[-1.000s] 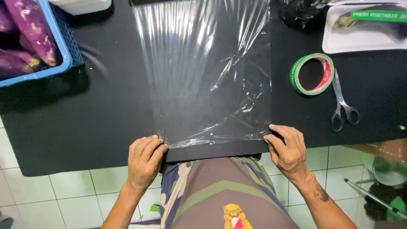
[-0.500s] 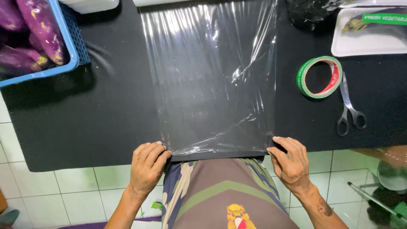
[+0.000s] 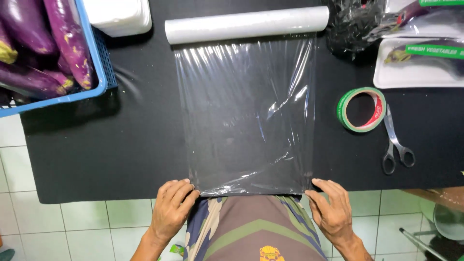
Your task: The person places an eggplant onto a foam tray, wraps it with plastic film from a dispenser, and secures the packaging with green tape labeled 'Fresh Vegetables' using scissors.
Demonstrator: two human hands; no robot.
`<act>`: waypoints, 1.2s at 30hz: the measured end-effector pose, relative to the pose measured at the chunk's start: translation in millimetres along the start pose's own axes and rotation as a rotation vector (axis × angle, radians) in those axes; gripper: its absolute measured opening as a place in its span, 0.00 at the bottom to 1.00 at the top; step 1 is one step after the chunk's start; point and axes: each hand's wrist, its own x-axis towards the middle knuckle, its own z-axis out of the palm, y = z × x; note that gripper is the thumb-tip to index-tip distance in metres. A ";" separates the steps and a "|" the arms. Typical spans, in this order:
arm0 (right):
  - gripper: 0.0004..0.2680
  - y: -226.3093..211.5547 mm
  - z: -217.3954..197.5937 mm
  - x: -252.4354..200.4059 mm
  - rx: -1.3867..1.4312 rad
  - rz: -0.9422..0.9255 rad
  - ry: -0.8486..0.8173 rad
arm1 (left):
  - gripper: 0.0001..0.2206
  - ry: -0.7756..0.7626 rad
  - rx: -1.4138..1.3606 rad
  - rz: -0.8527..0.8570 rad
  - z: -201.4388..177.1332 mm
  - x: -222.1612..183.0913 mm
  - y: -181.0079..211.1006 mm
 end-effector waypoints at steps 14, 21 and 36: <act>0.10 -29.4 -26.1 42.9 0.121 -0.010 0.212 | 0.13 0.097 -0.096 -0.021 -14.4 42.0 1.6; 0.06 -54.9 -7.3 220.0 0.127 -0.241 0.411 | 0.15 0.304 -0.111 0.116 39.7 199.8 -10.1; 0.26 -28.4 79.2 403.5 -0.078 0.125 0.035 | 0.34 -0.412 0.121 -0.196 41.1 262.5 -30.8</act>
